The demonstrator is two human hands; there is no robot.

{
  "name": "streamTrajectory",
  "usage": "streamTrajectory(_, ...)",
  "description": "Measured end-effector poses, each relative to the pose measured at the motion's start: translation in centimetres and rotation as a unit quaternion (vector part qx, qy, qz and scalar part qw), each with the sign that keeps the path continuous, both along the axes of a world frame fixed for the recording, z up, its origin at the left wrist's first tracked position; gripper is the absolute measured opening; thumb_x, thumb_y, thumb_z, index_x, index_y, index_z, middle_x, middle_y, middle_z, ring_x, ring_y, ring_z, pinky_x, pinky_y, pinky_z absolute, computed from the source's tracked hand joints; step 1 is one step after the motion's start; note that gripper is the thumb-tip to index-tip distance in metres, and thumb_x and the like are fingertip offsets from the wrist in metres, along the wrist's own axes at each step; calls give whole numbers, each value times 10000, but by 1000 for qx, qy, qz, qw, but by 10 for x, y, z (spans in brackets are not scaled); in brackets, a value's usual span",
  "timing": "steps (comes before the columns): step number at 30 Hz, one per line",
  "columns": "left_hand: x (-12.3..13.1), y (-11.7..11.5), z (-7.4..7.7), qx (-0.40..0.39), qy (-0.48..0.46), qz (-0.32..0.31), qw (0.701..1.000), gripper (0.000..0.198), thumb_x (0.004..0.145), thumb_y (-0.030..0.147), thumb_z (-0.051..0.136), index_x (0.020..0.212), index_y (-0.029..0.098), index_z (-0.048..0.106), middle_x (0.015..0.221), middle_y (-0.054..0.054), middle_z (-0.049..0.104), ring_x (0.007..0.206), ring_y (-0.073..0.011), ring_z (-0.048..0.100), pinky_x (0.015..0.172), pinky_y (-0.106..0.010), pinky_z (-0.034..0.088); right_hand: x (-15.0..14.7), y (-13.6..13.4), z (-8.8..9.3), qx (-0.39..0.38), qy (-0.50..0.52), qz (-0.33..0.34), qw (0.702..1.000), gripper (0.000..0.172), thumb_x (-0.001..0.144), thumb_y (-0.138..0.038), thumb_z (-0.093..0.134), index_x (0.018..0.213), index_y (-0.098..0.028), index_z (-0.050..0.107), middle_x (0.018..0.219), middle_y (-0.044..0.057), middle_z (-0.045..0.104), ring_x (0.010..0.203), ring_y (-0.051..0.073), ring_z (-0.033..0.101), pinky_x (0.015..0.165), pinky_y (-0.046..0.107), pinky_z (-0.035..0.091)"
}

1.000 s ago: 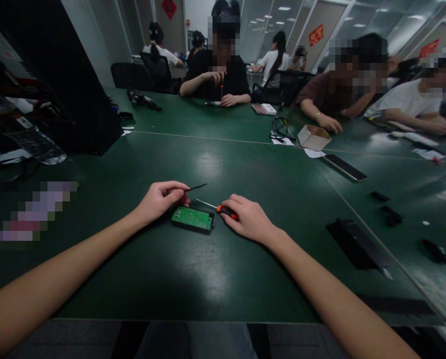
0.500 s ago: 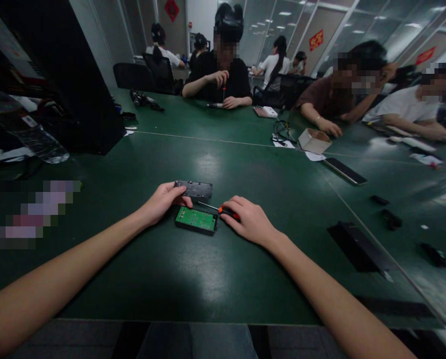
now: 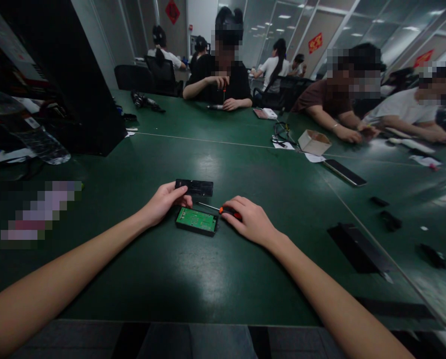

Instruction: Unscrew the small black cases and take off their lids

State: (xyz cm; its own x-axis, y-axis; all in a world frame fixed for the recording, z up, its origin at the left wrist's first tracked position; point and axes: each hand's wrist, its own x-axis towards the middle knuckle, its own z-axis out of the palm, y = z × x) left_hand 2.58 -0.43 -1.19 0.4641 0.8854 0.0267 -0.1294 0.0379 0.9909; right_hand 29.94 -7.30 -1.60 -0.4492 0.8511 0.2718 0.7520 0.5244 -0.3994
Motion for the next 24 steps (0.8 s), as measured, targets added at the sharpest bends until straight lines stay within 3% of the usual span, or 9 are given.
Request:
streamTrajectory(10, -1, 1, 0, -38, -42, -13, 998, 265, 886, 281, 663, 1071, 122, 559, 855, -94, 768, 676, -160, 712, 664, -270, 526, 2, 2, 0, -5, 7, 0, 1000, 265, 1015, -403, 521, 1166, -213, 627, 1107, 91, 673, 1015, 228, 626, 894, 408, 527)
streamTrajectory(19, -1, 2, 0, -68, -60, -21, 996, 210, 920, 317, 531, 1015, 131, 557, 869, -112, 781, 704, -174, 741, 633, -239, 506, 4, 4, 1, 20, 35, 11, 999, 280, 1001, -405, 545, 1174, -203, 634, 1114, 110, 681, 1042, 244, 625, 915, 430, 524)
streamTrajectory(24, -1, 2, -2, -51, -48, -17, 997, 250, 923, 361, 570, 1039, 141, 548, 856, -99, 775, 684, -166, 733, 635, -241, 510, -15, -5, 11, 73, 8, 85, 994, 488, 953, -510, 600, 1310, -179, 583, 1230, 166, 674, 1132, 295, 621, 958, 490, 519)
